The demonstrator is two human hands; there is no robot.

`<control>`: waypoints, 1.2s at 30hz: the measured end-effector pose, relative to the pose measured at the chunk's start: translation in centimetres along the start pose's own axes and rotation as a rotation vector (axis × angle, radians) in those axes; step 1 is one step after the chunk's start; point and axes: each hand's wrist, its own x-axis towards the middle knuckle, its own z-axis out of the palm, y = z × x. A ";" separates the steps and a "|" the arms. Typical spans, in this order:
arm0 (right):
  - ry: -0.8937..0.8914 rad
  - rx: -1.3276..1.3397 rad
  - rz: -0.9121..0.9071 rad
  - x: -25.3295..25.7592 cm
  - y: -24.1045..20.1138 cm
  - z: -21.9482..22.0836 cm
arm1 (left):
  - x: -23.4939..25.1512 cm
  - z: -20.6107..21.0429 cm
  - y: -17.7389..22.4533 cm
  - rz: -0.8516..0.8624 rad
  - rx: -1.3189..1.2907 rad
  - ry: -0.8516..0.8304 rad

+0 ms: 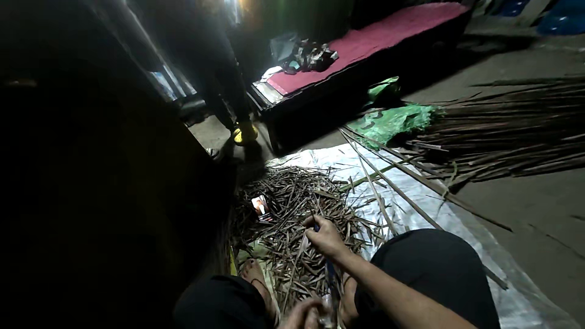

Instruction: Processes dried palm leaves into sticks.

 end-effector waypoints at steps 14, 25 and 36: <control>0.058 0.092 0.019 -0.5 -0.3 -2.9 | 5.5 -2.7 -1.4 -0.347 0.234 -0.057; -0.387 -0.671 -0.028 -4.3 -1.1 3.2 | 7.0 -2.7 -1.7 -0.359 0.081 -0.045; -0.242 -0.817 -0.079 -3.3 0.0 3.6 | 7.5 -2.3 -2.2 -0.390 0.046 -0.040</control>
